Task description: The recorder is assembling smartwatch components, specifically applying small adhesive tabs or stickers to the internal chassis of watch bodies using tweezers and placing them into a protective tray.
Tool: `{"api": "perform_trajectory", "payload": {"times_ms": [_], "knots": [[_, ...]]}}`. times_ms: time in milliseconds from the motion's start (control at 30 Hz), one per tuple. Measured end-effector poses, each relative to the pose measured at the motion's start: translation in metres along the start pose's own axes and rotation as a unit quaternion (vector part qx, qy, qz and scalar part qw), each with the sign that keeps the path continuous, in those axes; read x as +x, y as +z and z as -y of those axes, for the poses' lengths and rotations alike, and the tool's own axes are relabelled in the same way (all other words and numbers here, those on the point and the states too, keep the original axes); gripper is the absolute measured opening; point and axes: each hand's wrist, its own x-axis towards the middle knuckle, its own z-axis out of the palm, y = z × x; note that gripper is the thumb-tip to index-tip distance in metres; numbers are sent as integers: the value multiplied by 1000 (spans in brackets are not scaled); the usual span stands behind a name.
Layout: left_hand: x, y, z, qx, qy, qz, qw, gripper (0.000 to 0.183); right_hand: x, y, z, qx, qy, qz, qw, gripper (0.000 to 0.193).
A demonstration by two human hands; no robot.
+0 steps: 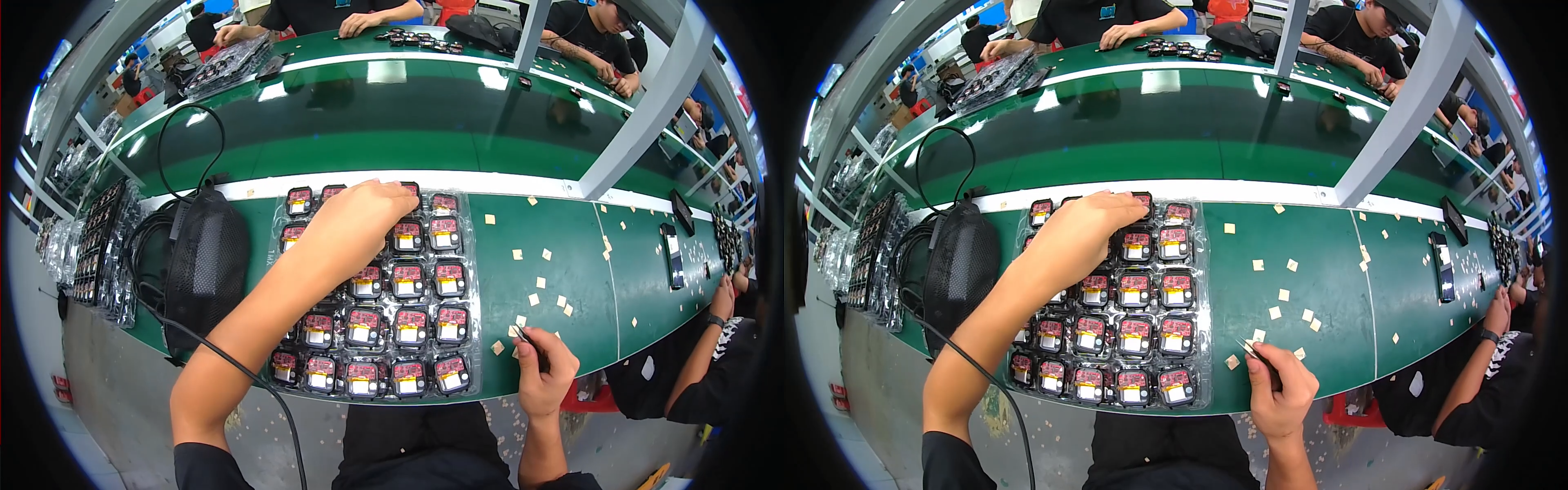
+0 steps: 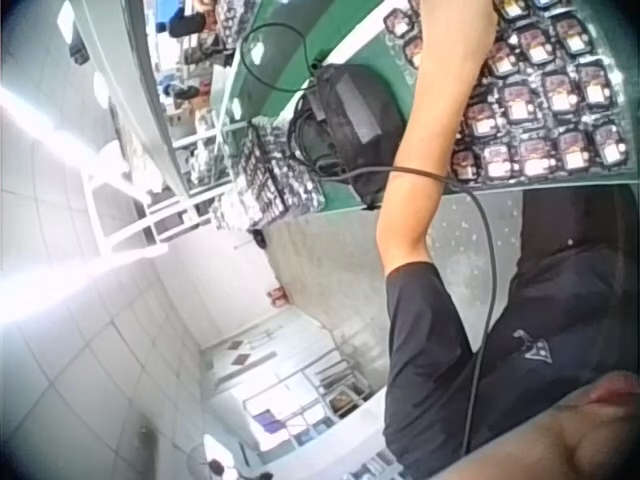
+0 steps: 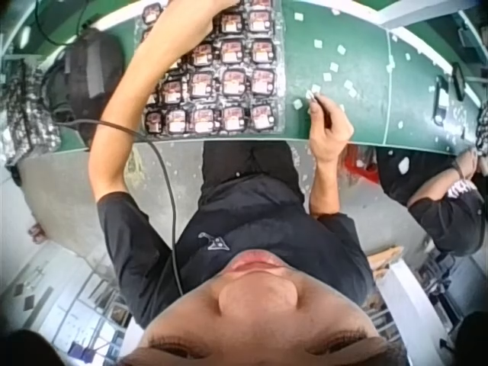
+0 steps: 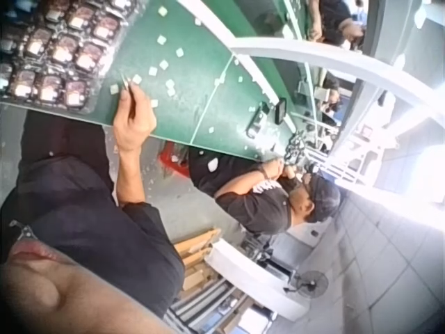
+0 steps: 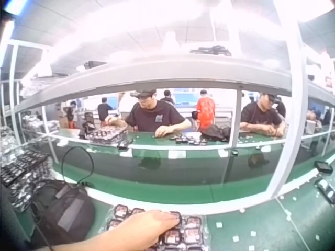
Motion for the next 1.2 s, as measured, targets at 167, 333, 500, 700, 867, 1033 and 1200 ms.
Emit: {"api": "perform_trajectory", "payload": {"times_ms": [167,333,500,700,867,1033,1200], "knots": [[-13,-2,-9,-76,27,-113,990,34,-1,2,1,5,2,-3,1000,14],[-20,0,-31,-74,83,-80,991,45,1,2,2,-3,-7,7,1000,14],[-16,11,-36,-49,103,-39,993,50,0,2,2,-9,-12,4,1000,15],[-17,10,-36,-31,100,-17,994,45,1,3,5,-7,-4,15,1000,15],[-12,10,-36,-59,99,-14,993,41,2,3,6,-13,-16,13,1000,15],[-5,9,-28,-124,98,-17,987,35,4,1,9,-16,-21,23,999,16],[-1,10,-25,-149,97,-15,984,31,4,-2,14,-29,16,50,998,16]]}}
